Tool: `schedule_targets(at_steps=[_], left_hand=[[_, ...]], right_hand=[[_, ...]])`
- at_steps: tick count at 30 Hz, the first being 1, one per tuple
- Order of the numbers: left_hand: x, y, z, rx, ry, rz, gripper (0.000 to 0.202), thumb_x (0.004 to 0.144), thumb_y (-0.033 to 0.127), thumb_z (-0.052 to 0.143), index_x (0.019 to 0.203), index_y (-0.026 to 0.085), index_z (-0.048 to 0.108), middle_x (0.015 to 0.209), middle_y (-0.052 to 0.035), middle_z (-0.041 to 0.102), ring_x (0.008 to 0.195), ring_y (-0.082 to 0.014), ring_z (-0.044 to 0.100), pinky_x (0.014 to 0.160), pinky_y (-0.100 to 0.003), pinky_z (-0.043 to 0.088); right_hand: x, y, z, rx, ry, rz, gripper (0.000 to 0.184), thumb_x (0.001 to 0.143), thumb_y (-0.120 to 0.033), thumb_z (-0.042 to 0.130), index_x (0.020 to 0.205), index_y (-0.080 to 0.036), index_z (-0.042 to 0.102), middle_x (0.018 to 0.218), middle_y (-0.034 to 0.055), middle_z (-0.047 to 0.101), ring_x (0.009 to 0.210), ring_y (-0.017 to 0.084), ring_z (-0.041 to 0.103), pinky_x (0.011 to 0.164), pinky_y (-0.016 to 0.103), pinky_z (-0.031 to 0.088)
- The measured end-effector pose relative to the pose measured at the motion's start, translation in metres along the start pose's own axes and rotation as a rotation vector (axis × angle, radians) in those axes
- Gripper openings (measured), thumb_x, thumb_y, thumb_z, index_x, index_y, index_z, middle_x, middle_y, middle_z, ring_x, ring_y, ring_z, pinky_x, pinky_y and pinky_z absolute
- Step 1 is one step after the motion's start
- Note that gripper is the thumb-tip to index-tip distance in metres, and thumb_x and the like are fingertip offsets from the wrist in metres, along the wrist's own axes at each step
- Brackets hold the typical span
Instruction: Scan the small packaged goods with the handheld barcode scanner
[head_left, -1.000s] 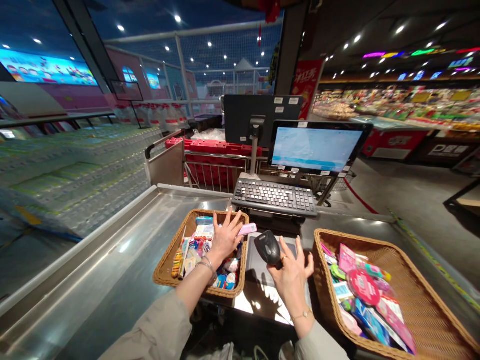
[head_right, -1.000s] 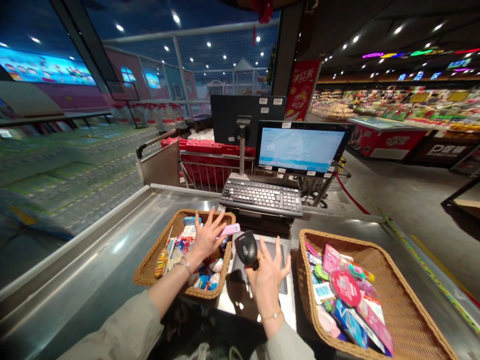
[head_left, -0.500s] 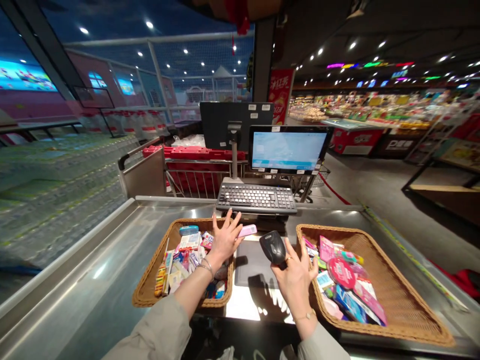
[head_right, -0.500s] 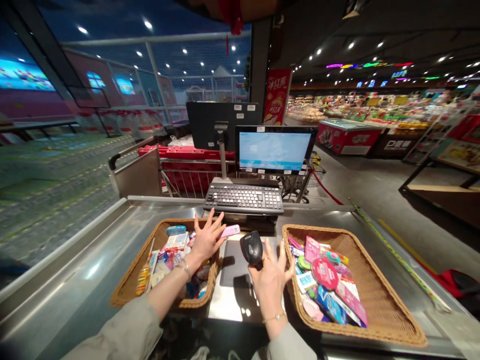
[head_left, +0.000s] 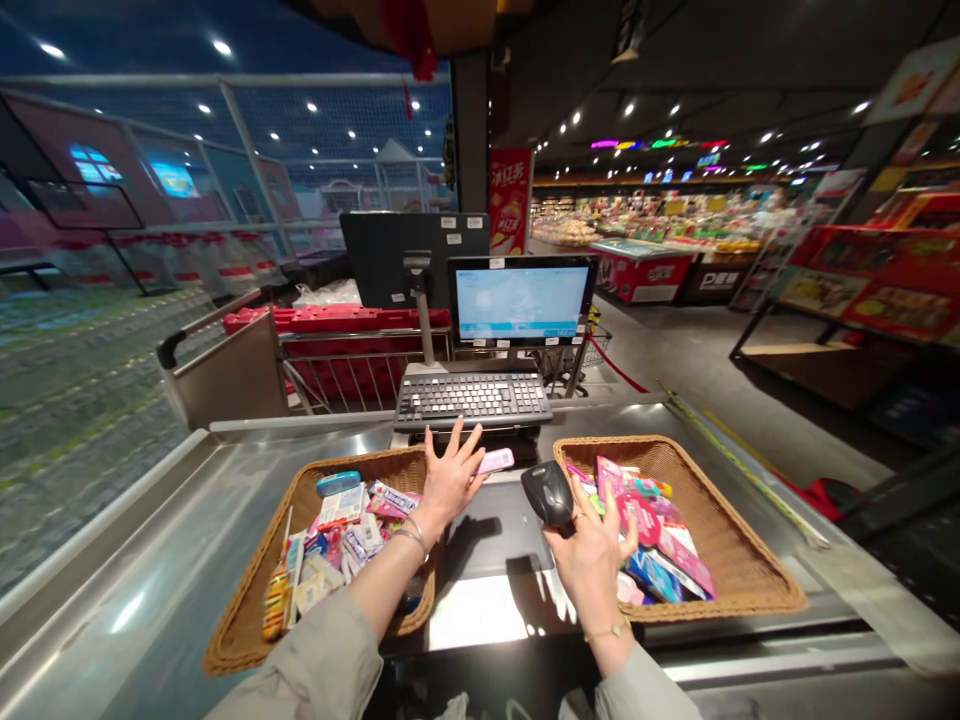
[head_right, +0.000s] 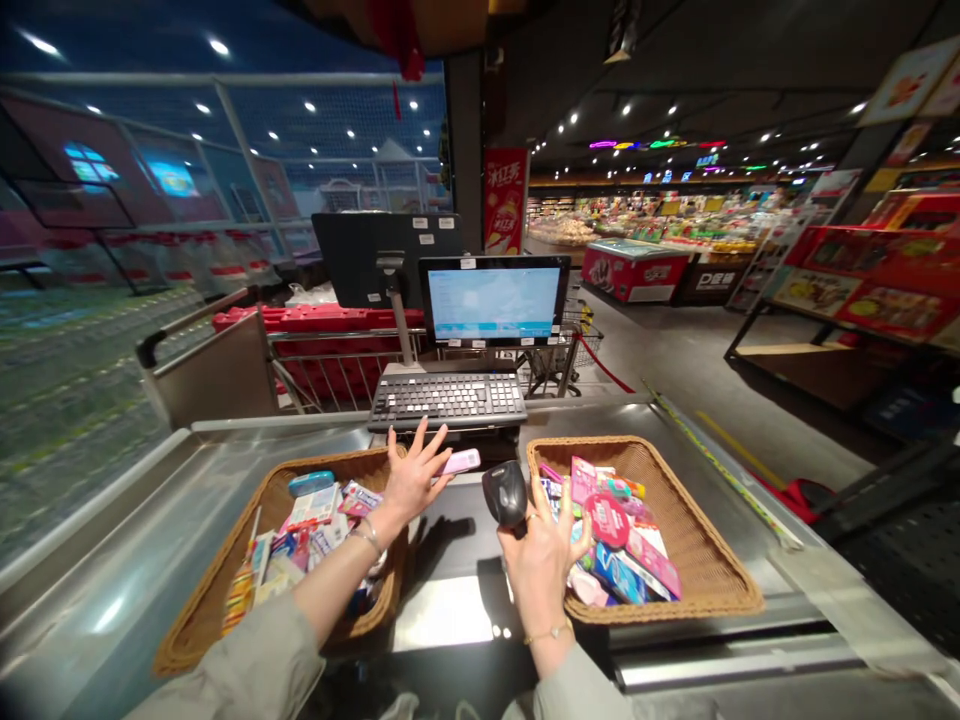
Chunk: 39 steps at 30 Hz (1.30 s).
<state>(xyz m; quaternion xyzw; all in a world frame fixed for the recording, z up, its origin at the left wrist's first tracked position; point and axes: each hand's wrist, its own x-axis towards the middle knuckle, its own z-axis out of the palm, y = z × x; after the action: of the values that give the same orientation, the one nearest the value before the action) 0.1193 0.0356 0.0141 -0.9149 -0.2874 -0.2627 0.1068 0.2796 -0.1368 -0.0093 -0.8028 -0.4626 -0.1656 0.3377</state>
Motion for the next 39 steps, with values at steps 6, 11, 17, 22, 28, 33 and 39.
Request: schedule_targets(at_steps=[6,11,17,22,28,33,39], left_hand=[[0.017,0.019,0.01,-0.031,0.005,0.046,0.031,0.089,0.039,0.056,0.117,0.027,0.064,0.149,-0.0069,0.044,0.145,-0.0341,0.022,0.111,-0.072,-0.008],[0.03,0.036,0.018,-0.054,0.032,0.09,0.03,0.089,0.039,0.056,0.116,0.027,0.065,0.148,-0.0054,0.045,0.145,-0.033,0.024,0.112,-0.072,-0.007],[0.043,0.056,0.028,-0.088,0.045,0.151,0.03,0.09,0.039,0.056,0.117,0.028,0.064,0.148,-0.0056,0.045,0.145,-0.0326,0.023,0.111,-0.072,-0.009],[0.052,0.072,0.036,-0.119,0.053,0.199,0.03,0.09,0.038,0.055,0.116,0.027,0.064,0.148,-0.0068,0.046,0.145,-0.0332,0.024,0.11,-0.073,-0.008],[0.062,0.088,0.043,-0.16,0.059,0.257,0.029,0.087,0.036,0.06,0.115,0.028,0.064,0.146,-0.0078,0.048,0.144,-0.0338,0.025,0.11,-0.073,-0.009],[0.069,0.102,0.047,-0.194,0.049,0.317,0.033,0.085,0.033,0.062,0.118,0.027,0.062,0.147,-0.0093,0.047,0.145,-0.0335,0.024,0.109,-0.074,-0.009],[0.074,0.117,0.057,-0.252,0.06,0.399,0.026,0.086,0.031,0.061,0.112,0.026,0.064,0.145,-0.0093,0.05,0.145,-0.0319,0.024,0.109,-0.073,-0.01]], right_hand=[[-0.003,0.018,-0.008,-0.062,0.05,0.026,0.023,0.08,-0.031,0.055,0.095,-0.022,0.069,0.126,0.0084,0.063,0.137,0.035,0.029,0.105,0.058,0.014],[-0.003,0.03,-0.018,-0.102,0.073,0.066,0.026,0.084,-0.037,0.053,0.096,-0.022,0.07,0.125,0.0091,0.064,0.137,0.035,0.028,0.105,0.057,0.012],[-0.005,0.047,-0.024,-0.144,0.079,0.134,0.031,0.085,-0.043,0.052,0.098,-0.023,0.071,0.128,0.008,0.062,0.139,0.034,0.026,0.107,0.056,0.011],[-0.008,0.06,-0.03,-0.164,0.089,0.192,0.033,0.085,-0.043,0.052,0.107,-0.025,0.069,0.129,0.0056,0.062,0.139,0.033,0.026,0.107,0.055,0.011],[-0.013,0.075,-0.039,-0.197,0.109,0.226,0.033,0.084,-0.041,0.052,0.107,-0.024,0.069,0.128,0.0066,0.063,0.14,0.031,0.026,0.107,0.055,0.012],[-0.017,0.087,-0.046,-0.216,0.149,0.266,0.035,0.083,-0.04,0.05,0.107,-0.022,0.068,0.127,0.0074,0.063,0.139,0.032,0.028,0.108,0.057,0.01],[-0.019,0.102,-0.053,-0.231,0.21,0.316,0.044,0.085,-0.046,0.045,0.112,-0.019,0.066,0.123,0.0105,0.065,0.138,0.032,0.03,0.108,0.058,0.009]])
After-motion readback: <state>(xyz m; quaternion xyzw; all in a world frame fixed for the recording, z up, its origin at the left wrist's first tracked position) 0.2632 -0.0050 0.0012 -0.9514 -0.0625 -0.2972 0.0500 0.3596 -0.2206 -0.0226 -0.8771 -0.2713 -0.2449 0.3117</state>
